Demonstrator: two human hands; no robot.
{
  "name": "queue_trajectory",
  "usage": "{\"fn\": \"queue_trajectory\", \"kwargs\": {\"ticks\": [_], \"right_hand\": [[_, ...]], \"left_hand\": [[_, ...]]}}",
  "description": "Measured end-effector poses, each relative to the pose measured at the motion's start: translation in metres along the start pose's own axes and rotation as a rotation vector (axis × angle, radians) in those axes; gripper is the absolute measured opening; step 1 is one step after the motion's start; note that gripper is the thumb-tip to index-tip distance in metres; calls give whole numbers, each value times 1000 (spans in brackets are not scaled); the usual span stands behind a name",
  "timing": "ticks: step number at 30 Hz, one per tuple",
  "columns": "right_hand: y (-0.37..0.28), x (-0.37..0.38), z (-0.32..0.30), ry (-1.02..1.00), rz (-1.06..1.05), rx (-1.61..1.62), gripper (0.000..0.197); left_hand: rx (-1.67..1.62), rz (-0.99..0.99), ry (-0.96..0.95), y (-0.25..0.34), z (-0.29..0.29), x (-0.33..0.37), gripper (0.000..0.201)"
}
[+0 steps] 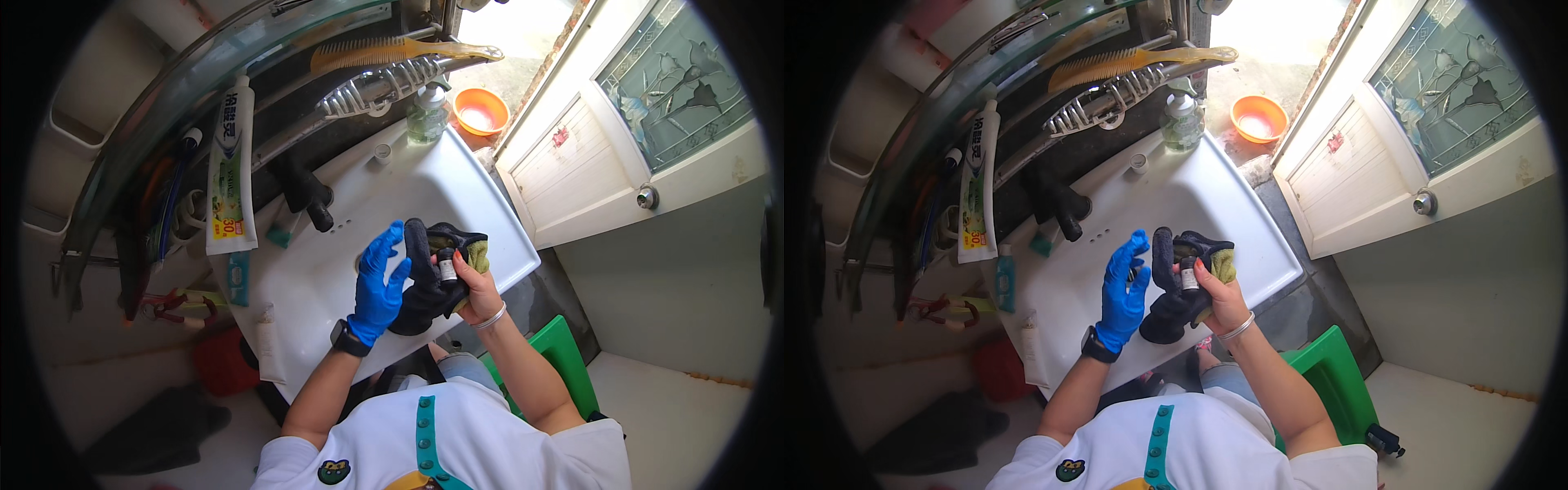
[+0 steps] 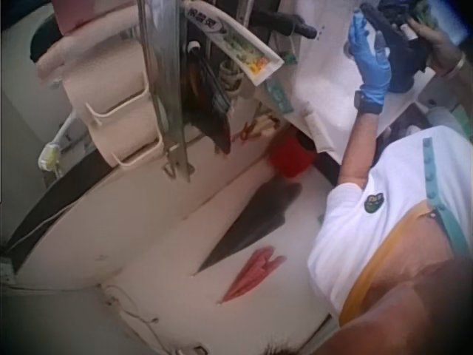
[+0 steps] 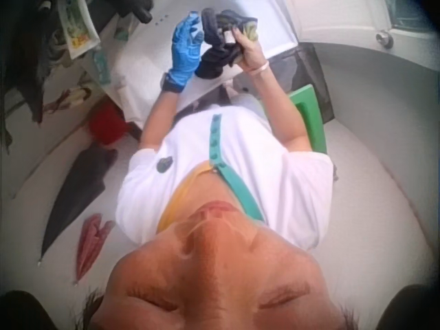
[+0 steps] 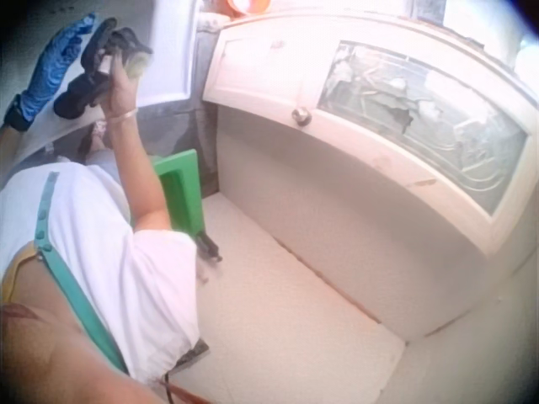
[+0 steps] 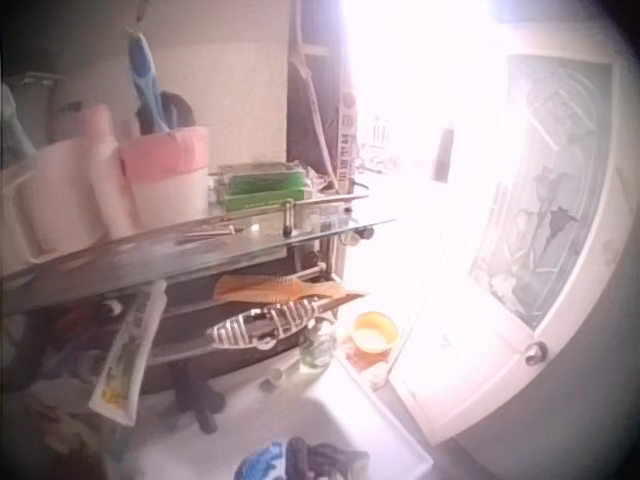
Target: The person puts on a glove and uses a cloth to wipe down the faucet, sink, and a nearby wall shelf, moving several items on the shelf to clean underneath them.
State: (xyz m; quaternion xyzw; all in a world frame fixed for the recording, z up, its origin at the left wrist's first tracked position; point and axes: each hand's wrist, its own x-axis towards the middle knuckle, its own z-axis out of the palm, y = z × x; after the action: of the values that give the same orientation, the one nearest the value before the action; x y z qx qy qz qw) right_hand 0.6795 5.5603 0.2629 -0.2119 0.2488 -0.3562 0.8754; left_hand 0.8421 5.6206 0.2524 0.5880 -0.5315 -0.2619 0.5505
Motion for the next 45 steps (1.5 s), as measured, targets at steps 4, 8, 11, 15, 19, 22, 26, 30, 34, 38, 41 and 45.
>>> {"fn": "queue_trajectory", "kwargs": {"ticks": [4,8,11,15,19,22,26,30,34,38,41,45], "right_hand": [[23,-5,23,64,-10,-50,29],[59,-6,57,213,-147,-172,21],[75,-12,65,90,-208,-431,23],[88,-14,75,-114,-123,-469,47],[98,-16,91,-41,98,-146,66],[111,-10,89,-7,75,41,53],[114,-10,77,-162,148,120,42],[117,-20,74,-208,350,53,35],[115,-23,67,-101,258,-466,28],[109,-37,66,75,25,-1032,27],[118,-60,47,-222,-617,-1746,30],[138,-70,6,-660,-840,-2178,35]], "left_hand": [[117,134,-93,45,-20,-33,60],[150,138,-136,46,-38,-53,63],[-339,-208,15,48,-51,-72,57],[71,-38,173,39,-65,-86,55],[250,55,286,39,-71,-100,51],[175,191,282,46,-66,-109,57],[-44,-1,444,59,-81,-105,51],[-354,57,366,26,-86,-92,31],[-446,-250,305,19,-80,-95,26],[-175,-207,348,23,-81,-89,31],[-60,-283,340,4,-80,-84,36],[-7,-230,190,-35,-43,-66,40]]}}
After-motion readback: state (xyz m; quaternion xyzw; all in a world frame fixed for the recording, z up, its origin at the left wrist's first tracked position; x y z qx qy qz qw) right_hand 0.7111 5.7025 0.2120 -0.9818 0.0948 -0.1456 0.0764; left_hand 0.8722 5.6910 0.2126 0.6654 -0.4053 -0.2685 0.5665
